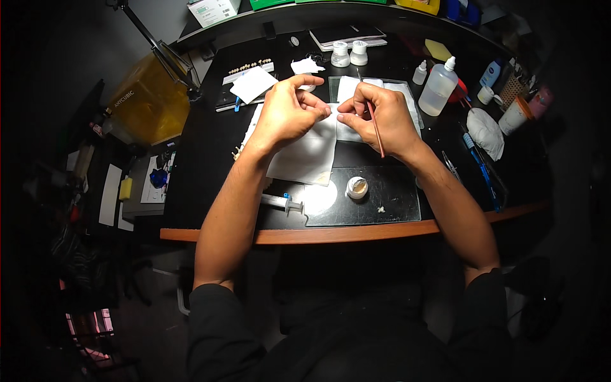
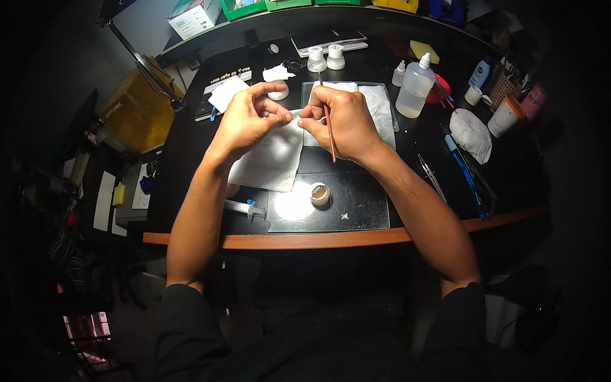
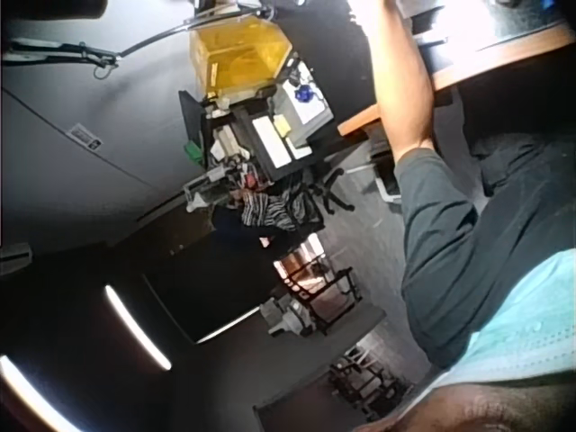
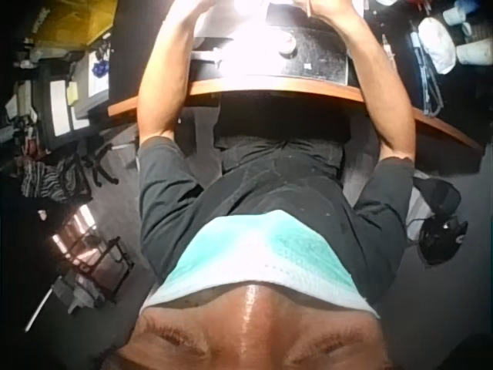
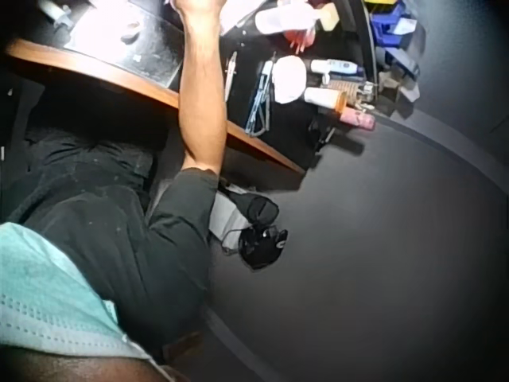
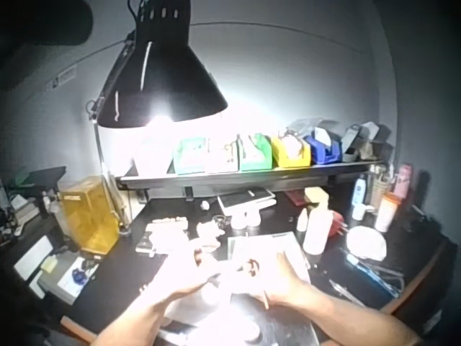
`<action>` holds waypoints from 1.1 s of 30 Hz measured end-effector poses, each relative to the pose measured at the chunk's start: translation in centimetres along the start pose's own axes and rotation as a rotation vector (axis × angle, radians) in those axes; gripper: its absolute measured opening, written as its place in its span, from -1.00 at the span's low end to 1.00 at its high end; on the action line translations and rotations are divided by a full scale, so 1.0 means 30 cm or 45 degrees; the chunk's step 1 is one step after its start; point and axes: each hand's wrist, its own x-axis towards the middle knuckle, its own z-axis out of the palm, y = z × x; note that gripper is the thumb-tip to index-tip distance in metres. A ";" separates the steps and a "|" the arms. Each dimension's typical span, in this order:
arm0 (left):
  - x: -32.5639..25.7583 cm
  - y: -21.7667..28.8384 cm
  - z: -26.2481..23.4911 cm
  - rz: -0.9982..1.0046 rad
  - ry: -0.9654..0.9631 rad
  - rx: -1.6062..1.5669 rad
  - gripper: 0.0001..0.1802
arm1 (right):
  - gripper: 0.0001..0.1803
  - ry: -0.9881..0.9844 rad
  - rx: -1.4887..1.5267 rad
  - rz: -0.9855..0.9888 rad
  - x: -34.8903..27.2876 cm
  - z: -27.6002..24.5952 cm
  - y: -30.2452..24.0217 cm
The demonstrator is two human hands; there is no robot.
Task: The person paints small plastic model parts using a fine brush and a small container of beige paint. They handle several pieces, including a semi-circular component and tiny cylindrical parts, applying paint with steady strokes. The person also uses a syringe to dispense a small amount of liquid onto a paper towel.
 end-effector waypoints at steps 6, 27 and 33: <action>-0.049 -0.022 0.013 -0.104 -0.111 -0.211 -0.32 | -0.59 -0.020 0.162 0.083 -0.035 0.033 -0.010; -0.053 -0.039 0.127 0.109 -0.014 0.618 -0.56 | -0.79 0.036 -0.120 0.034 -0.047 -0.007 0.051; -0.051 -0.059 0.098 0.113 -0.008 0.572 -0.62 | -0.78 -0.001 -0.132 0.011 -0.047 0.003 0.052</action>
